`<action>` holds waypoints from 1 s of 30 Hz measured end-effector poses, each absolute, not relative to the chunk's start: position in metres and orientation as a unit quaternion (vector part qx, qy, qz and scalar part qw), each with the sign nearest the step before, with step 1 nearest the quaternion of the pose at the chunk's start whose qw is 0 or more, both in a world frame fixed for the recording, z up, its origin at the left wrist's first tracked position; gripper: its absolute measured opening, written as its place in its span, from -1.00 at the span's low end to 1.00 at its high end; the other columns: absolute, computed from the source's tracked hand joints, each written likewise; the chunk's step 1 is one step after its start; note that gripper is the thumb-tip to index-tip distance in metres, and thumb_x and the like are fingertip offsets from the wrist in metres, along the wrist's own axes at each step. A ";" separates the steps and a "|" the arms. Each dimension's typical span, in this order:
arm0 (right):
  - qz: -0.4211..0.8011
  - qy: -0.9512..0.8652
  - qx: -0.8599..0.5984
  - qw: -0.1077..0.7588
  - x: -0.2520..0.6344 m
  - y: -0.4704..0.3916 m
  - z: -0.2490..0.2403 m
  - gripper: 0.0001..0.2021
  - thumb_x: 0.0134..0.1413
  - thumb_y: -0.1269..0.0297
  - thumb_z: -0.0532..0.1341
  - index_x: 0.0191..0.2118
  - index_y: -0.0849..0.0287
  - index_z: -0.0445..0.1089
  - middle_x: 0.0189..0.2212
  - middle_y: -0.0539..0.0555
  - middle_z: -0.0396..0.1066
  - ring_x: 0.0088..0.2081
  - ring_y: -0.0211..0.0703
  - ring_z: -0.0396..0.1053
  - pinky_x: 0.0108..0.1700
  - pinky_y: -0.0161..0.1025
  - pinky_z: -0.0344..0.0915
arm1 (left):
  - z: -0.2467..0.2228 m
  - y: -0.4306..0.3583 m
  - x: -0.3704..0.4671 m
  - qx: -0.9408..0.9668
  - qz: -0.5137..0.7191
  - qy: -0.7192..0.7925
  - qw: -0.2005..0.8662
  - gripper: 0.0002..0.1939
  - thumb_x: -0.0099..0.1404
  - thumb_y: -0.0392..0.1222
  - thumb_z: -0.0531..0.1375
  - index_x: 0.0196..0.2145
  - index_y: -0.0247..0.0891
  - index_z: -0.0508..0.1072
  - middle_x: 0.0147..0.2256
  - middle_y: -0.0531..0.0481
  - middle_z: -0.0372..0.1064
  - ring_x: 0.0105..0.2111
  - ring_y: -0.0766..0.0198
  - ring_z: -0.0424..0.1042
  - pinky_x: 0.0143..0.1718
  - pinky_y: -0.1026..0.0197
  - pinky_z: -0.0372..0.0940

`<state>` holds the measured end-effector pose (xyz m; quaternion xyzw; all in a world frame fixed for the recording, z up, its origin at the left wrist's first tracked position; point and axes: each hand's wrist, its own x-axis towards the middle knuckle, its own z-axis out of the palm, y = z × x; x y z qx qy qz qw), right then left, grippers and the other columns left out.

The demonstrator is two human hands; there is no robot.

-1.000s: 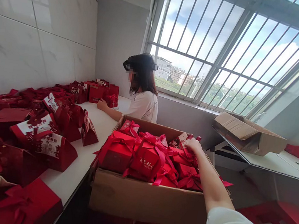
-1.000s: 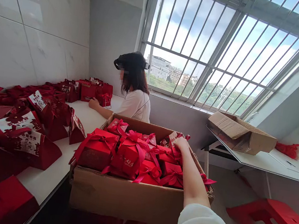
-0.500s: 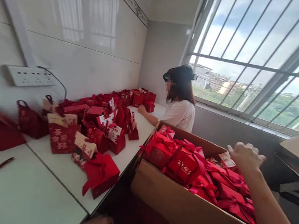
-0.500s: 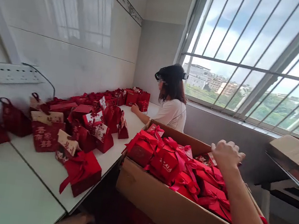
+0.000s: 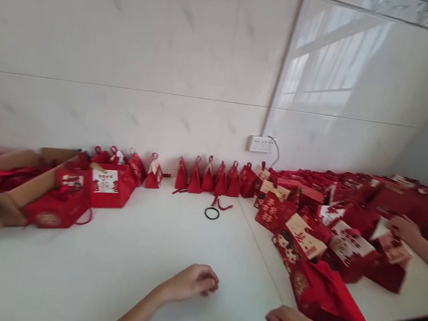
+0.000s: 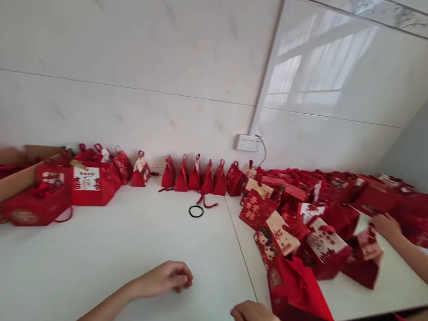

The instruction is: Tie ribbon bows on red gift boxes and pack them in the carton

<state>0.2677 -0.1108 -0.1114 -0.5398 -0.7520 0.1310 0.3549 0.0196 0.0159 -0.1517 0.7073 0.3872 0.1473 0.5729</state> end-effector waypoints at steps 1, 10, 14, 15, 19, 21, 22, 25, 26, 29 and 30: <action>0.141 -0.779 -0.513 0.333 0.243 -0.092 -0.117 -0.77 0.18 0.24 0.06 -0.42 0.07 0.40 -0.55 0.04 0.45 -0.52 -0.19 0.42 -0.47 -0.32 0.33 | -0.152 0.024 -0.005 0.693 0.181 0.426 0.553 -0.69 0.16 -0.05 0.11 -0.29 -0.33 0.47 -0.31 -0.10 0.47 -0.31 0.23 0.44 -0.30 0.21 0.34; 0.139 -0.858 -0.391 0.303 0.097 -0.028 -0.182 -0.72 0.19 0.40 -0.08 -0.44 0.15 0.31 -0.55 0.04 0.42 -0.53 -0.18 0.38 -0.43 -0.27 0.29 | -0.106 0.082 -0.213 0.482 0.435 0.751 0.122 -0.60 0.16 -0.18 0.06 -0.03 -0.30 0.27 -0.01 -0.22 0.26 0.12 0.01 0.16 0.15 -0.05 0.05; 0.157 -0.840 -0.402 0.328 0.099 -0.027 -0.197 -0.76 0.19 0.37 -0.05 -0.40 0.14 0.31 -0.53 0.03 0.42 -0.53 -0.19 0.37 -0.47 -0.29 0.29 | -0.087 0.116 -0.233 0.479 0.404 0.779 0.030 -0.34 0.06 -0.13 0.21 0.10 -0.35 0.14 0.13 -0.33 0.10 0.20 -0.06 0.01 0.18 -0.08 -0.03; 0.173 -0.832 -0.409 0.331 0.102 -0.027 -0.198 -0.76 0.19 0.35 -0.05 -0.41 0.13 0.31 -0.54 0.02 0.41 -0.54 -0.20 0.36 -0.50 -0.30 0.28 | -0.084 0.127 -0.230 0.483 0.394 0.782 0.020 -0.24 0.02 -0.11 0.25 0.13 -0.36 0.08 0.18 -0.36 0.02 0.23 -0.10 -0.05 0.18 -0.10 -0.05; 0.203 -0.815 -0.422 0.340 0.104 -0.027 -0.203 -0.74 0.21 0.28 -0.05 -0.42 0.12 0.31 -0.58 0.01 0.37 -0.60 -0.22 0.31 -0.57 -0.31 0.23 | -0.075 0.169 -0.212 0.471 0.369 0.801 0.000 0.06 -0.10 -0.04 0.35 0.21 -0.44 -0.13 0.25 -0.48 -0.23 0.28 -0.18 -0.30 0.18 -0.18 -0.12; 0.199 -0.809 -0.425 0.354 0.102 -0.026 -0.206 -0.72 0.22 0.26 -0.05 -0.43 0.12 0.31 -0.59 0.02 0.36 -0.61 -0.22 0.29 -0.59 -0.31 0.21 | -0.071 0.183 -0.206 0.457 0.367 0.810 -0.005 0.09 -0.09 -0.01 0.34 0.22 -0.44 -0.18 0.25 -0.50 -0.23 0.28 -0.18 -0.29 0.17 -0.18 -0.12; 0.194 -0.806 -0.426 0.362 0.101 -0.026 -0.207 -0.72 0.22 0.25 -0.05 -0.44 0.11 0.31 -0.58 0.02 0.36 -0.61 -0.22 0.29 -0.59 -0.30 0.20 | -0.069 0.188 -0.204 0.451 0.368 0.814 -0.009 0.09 -0.07 0.00 0.33 0.23 -0.43 -0.20 0.24 -0.49 -0.22 0.28 -0.18 -0.27 0.16 -0.19 -0.11; 0.174 -0.813 -0.414 0.371 0.099 -0.025 -0.207 -0.74 0.21 0.29 -0.06 -0.43 0.12 0.30 -0.58 0.02 0.36 -0.60 -0.22 0.29 -0.58 -0.30 0.21 | -0.063 0.194 -0.207 0.445 0.366 0.817 -0.019 0.03 -0.02 -0.02 0.30 0.23 -0.41 -0.19 0.20 -0.48 -0.09 0.24 -0.18 -0.13 0.14 -0.19 -0.07; 0.169 -0.820 -0.407 0.366 0.099 -0.025 -0.206 -0.75 0.20 0.32 -0.06 -0.43 0.12 0.30 -0.57 0.02 0.37 -0.59 -0.22 0.30 -0.58 -0.31 0.22 | -0.061 0.195 -0.209 0.448 0.364 0.817 -0.020 0.01 -0.01 -0.04 0.30 0.22 -0.42 -0.18 0.17 -0.47 -0.03 0.22 -0.19 -0.07 0.13 -0.18 -0.05; 0.161 -0.832 -0.398 0.352 0.100 -0.026 -0.201 -0.77 0.17 0.38 -0.05 -0.43 0.12 0.28 -0.56 0.01 0.37 -0.57 -0.22 0.31 -0.55 -0.31 0.23 | -0.059 0.192 -0.214 0.462 0.360 0.810 -0.013 -0.08 0.01 -0.08 0.28 0.20 -0.46 -0.08 0.10 -0.47 0.10 0.13 -0.22 0.12 0.06 -0.17 0.06; 0.160 -0.832 -0.400 0.350 0.100 -0.026 -0.199 -0.77 0.17 0.40 -0.05 -0.43 0.12 0.28 -0.56 0.00 0.36 -0.56 -0.22 0.31 -0.54 -0.31 0.23 | -0.060 0.190 -0.215 0.470 0.362 0.805 -0.011 -0.13 0.03 -0.09 0.27 0.18 -0.46 -0.03 0.09 -0.47 0.12 0.10 -0.21 0.17 0.03 -0.14 0.11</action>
